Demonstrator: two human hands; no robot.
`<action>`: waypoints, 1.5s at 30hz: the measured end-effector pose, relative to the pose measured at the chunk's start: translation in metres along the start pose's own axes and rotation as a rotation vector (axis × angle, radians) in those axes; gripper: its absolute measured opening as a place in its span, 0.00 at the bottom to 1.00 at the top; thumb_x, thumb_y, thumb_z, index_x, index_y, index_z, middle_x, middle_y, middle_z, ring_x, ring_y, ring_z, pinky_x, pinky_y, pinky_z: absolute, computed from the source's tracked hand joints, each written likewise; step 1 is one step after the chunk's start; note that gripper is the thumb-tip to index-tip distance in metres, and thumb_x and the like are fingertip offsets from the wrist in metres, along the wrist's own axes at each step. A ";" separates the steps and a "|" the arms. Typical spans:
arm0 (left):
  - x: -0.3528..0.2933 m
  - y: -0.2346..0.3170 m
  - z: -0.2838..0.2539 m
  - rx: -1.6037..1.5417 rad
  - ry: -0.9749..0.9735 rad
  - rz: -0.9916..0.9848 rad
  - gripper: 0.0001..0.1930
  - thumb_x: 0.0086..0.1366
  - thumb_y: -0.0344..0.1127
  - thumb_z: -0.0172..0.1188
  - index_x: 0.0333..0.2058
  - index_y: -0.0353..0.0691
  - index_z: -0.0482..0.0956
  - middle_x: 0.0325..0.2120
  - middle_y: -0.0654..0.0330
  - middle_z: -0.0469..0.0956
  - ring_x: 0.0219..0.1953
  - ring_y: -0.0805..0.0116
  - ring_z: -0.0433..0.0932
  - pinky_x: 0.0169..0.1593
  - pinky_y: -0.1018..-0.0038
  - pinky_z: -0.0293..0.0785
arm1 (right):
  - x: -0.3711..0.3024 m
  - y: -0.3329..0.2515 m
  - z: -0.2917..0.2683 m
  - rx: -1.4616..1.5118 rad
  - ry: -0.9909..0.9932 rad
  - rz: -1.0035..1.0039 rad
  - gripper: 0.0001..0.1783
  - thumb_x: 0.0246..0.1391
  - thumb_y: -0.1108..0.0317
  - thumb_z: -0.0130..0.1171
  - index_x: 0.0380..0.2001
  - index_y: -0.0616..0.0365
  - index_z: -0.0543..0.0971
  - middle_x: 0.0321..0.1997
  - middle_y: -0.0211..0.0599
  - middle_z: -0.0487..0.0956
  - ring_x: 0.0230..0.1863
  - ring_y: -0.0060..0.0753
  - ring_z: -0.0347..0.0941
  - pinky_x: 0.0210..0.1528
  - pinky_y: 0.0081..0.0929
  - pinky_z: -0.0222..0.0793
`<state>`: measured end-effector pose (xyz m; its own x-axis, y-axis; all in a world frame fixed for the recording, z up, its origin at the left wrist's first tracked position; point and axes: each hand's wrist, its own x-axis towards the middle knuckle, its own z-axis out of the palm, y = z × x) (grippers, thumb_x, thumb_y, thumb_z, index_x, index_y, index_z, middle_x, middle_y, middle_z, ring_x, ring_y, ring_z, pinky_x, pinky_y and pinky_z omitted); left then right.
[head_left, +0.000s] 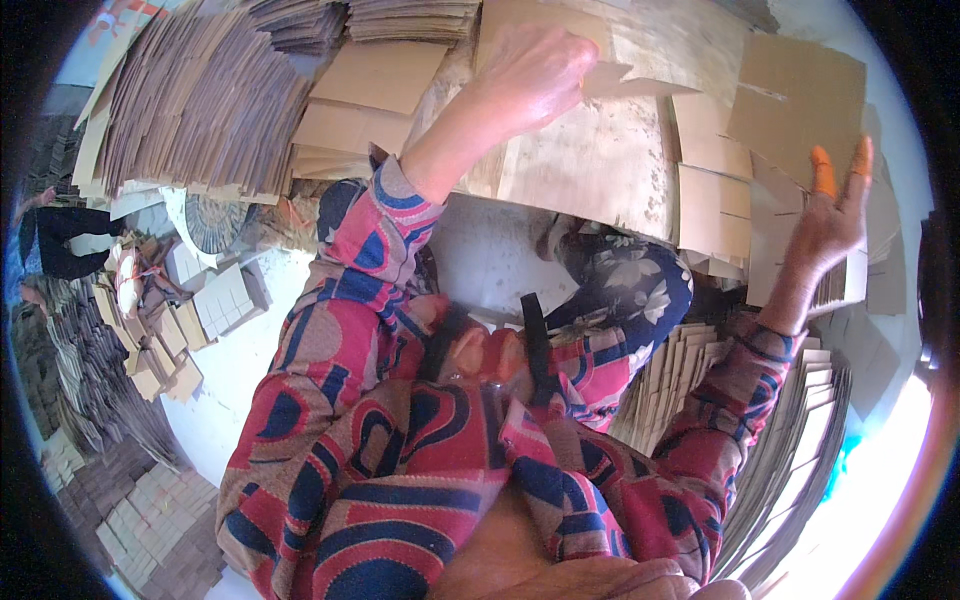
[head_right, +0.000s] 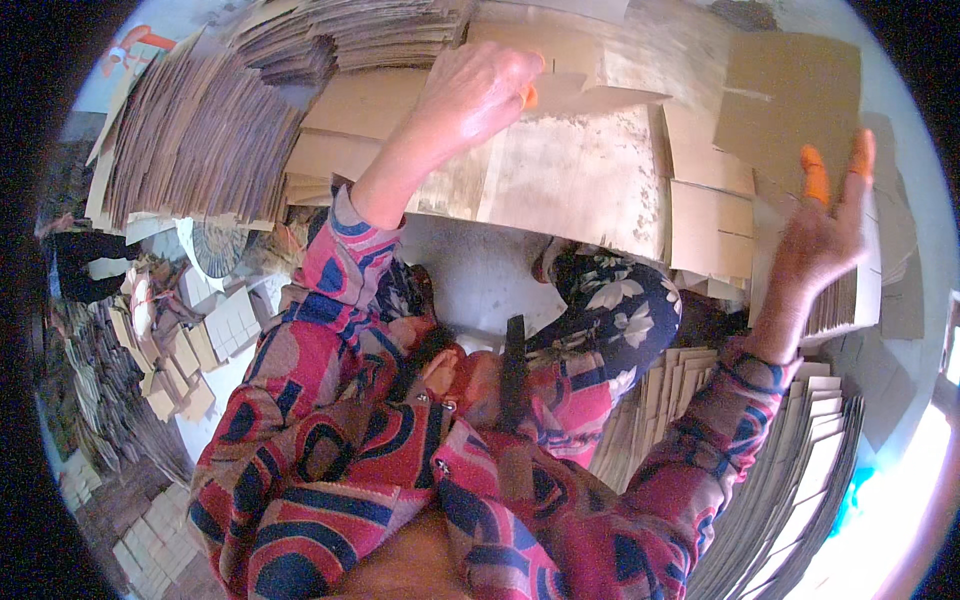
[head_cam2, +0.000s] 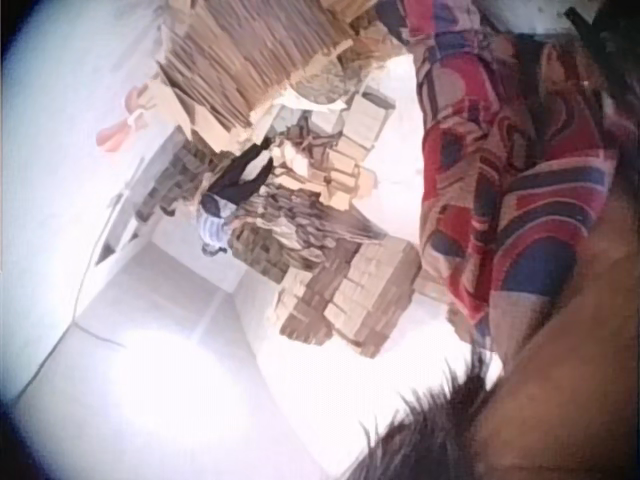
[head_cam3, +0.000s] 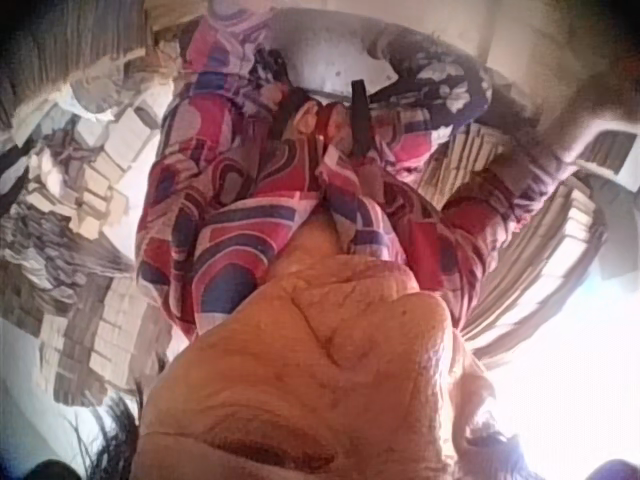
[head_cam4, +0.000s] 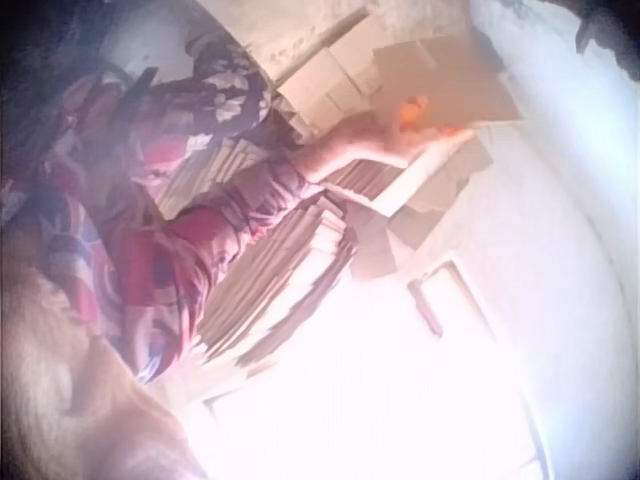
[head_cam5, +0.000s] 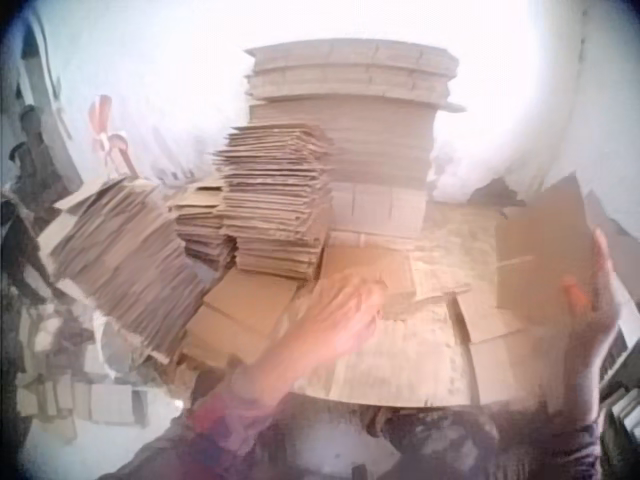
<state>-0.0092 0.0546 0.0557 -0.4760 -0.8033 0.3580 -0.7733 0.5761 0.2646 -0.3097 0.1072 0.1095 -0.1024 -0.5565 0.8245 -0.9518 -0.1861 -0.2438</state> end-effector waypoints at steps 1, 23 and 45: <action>-0.005 0.005 -0.002 -0.014 -0.036 -0.014 0.02 0.50 0.25 0.54 0.24 0.35 0.75 0.24 0.48 0.77 0.32 0.47 0.78 0.31 0.56 0.72 | 0.008 -0.009 -0.012 0.027 0.015 0.026 0.26 0.49 0.76 0.62 0.54 0.54 0.74 0.55 0.38 0.76 0.50 0.26 0.75 0.50 0.23 0.73; -0.028 0.001 0.036 -0.134 -0.198 -0.076 0.10 0.51 0.28 0.59 0.34 0.39 0.81 0.26 0.44 0.78 0.31 0.46 0.79 0.35 0.57 0.75 | -0.003 -0.069 -0.001 0.687 -0.548 0.281 0.30 0.48 0.78 0.59 0.57 0.54 0.71 0.52 0.40 0.77 0.36 0.22 0.78 0.26 0.18 0.78; -0.023 -0.014 0.050 -0.150 -0.085 -0.038 0.07 0.47 0.28 0.61 0.27 0.35 0.79 0.25 0.44 0.76 0.32 0.45 0.76 0.37 0.56 0.72 | -0.013 -0.075 0.051 0.631 -0.829 0.065 0.29 0.50 0.82 0.54 0.58 0.62 0.67 0.55 0.45 0.73 0.42 0.27 0.77 0.33 0.21 0.77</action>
<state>-0.0081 0.0573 -0.0015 -0.4860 -0.8312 0.2699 -0.7235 0.5559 0.4092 -0.2225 0.0870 0.0909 0.3095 -0.9177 0.2489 -0.6032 -0.3919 -0.6947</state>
